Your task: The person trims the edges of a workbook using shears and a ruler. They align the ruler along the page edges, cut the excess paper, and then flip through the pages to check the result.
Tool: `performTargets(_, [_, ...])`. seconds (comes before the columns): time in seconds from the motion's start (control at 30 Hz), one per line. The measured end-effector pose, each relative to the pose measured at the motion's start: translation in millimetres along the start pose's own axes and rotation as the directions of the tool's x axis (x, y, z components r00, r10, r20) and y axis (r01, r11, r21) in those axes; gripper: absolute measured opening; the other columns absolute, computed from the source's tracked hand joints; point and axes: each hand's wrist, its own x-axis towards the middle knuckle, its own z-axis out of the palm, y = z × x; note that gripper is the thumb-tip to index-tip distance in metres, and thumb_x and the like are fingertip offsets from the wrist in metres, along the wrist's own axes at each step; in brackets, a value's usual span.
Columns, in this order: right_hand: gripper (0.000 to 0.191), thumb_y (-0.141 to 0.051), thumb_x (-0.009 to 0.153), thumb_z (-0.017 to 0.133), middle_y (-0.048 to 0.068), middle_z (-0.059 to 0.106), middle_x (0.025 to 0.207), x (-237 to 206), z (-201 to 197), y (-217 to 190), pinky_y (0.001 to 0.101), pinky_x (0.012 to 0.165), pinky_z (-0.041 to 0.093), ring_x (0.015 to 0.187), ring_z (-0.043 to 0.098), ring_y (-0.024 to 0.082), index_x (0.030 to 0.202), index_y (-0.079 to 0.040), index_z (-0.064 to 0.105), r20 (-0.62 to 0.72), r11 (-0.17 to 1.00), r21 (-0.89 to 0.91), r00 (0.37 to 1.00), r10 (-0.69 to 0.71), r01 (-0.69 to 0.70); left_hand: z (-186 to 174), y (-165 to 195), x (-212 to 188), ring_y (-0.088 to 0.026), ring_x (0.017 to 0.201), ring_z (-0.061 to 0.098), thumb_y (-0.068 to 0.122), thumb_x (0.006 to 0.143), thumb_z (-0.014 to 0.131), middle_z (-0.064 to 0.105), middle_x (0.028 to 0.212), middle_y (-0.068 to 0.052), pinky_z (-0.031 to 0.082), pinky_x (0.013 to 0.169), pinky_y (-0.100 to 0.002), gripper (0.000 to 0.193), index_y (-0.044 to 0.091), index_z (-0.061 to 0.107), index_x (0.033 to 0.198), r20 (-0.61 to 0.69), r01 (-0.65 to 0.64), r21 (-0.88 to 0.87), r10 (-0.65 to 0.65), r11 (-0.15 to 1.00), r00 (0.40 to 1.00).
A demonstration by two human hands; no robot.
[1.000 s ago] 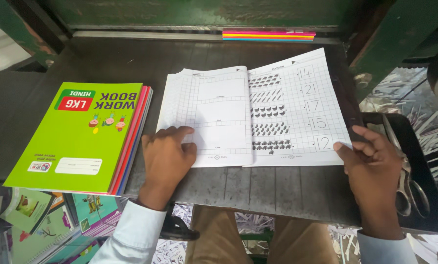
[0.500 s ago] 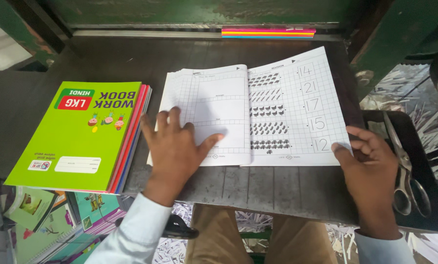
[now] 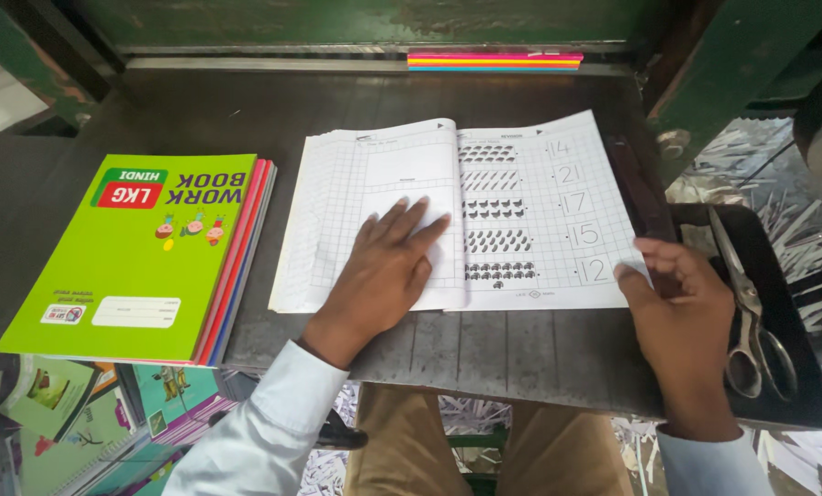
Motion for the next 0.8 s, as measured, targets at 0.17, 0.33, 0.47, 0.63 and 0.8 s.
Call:
performTargets(0.17, [0.015, -0.014, 0.092, 0.079, 0.010, 0.072, 0.102, 9, -8, 3, 0.0306, 0.080, 0.052, 0.088, 0.068, 0.019, 0.106, -0.007, 0.077, 0.031, 0.918, -0.307, 0.967, -0.254, 0.252, -4, 0, -4, -0.038, 0.151, 0.030, 0.046, 0.101, 0.053, 0.039, 0.161, -0.015, 0.017, 0.119, -0.062, 0.057, 0.015, 0.051, 0.149, 0.040, 0.013, 0.021, -0.013, 1.000, 0.999])
performTargets(0.33, [0.014, -0.023, 0.096, 0.080, 0.015, 0.071, 0.103, 27, -24, 0, 0.0397, 0.087, 0.055, 0.098, 0.069, 0.032, 0.102, -0.010, 0.078, 0.098, 0.719, -0.566, 0.899, -0.427, 0.403, -6, 3, -3, -0.034, 0.152, 0.028, 0.052, 0.100, 0.052, 0.038, 0.163, -0.013, 0.013, 0.120, -0.061, 0.061, 0.017, 0.051, 0.149, 0.068, 0.041, 0.013, -0.042, 0.999, 0.997])
performTargets(0.47, [0.026, -0.026, 0.091, 0.079, 0.018, 0.071, 0.106, 53, -23, 4, 0.0449, 0.086, 0.054, 0.096, 0.068, 0.037, 0.108, -0.007, 0.076, 0.150, 0.654, -0.651, 0.910, -0.388, 0.386, -5, 5, -1, -0.034, 0.152, 0.028, 0.052, 0.099, 0.052, 0.039, 0.162, -0.012, 0.013, 0.120, -0.061, 0.060, 0.017, 0.053, 0.148, 0.071, 0.060, -0.001, -0.060, 0.998, 0.996])
performTargets(0.63, [0.031, -0.026, 0.096, 0.074, 0.021, 0.073, 0.108, 92, -12, 24, 0.0458, 0.098, 0.055, 0.104, 0.071, 0.040, 0.116, -0.002, 0.073, 0.272, 0.561, -0.664, 0.859, -0.434, 0.494, -3, 2, -1, -0.034, 0.152, 0.030, 0.051, 0.099, 0.054, 0.040, 0.161, -0.013, 0.014, 0.120, -0.061, 0.059, 0.016, 0.054, 0.147, 0.056, 0.056, -0.015, -0.055, 0.998, 0.997])
performTargets(0.8, [0.034, -0.026, 0.092, 0.072, 0.022, 0.075, 0.101, 108, -5, 42, 0.0493, 0.091, 0.055, 0.096, 0.072, 0.042, 0.122, -0.010, 0.077, 0.288, 0.516, -0.780, 0.935, -0.209, 0.355, 0, -1, 2, -0.035, 0.151, 0.031, 0.046, 0.100, 0.055, 0.042, 0.160, -0.014, 0.016, 0.120, -0.062, 0.056, 0.014, 0.055, 0.146, 0.019, 0.019, -0.044, -0.018, 0.999, 1.000])
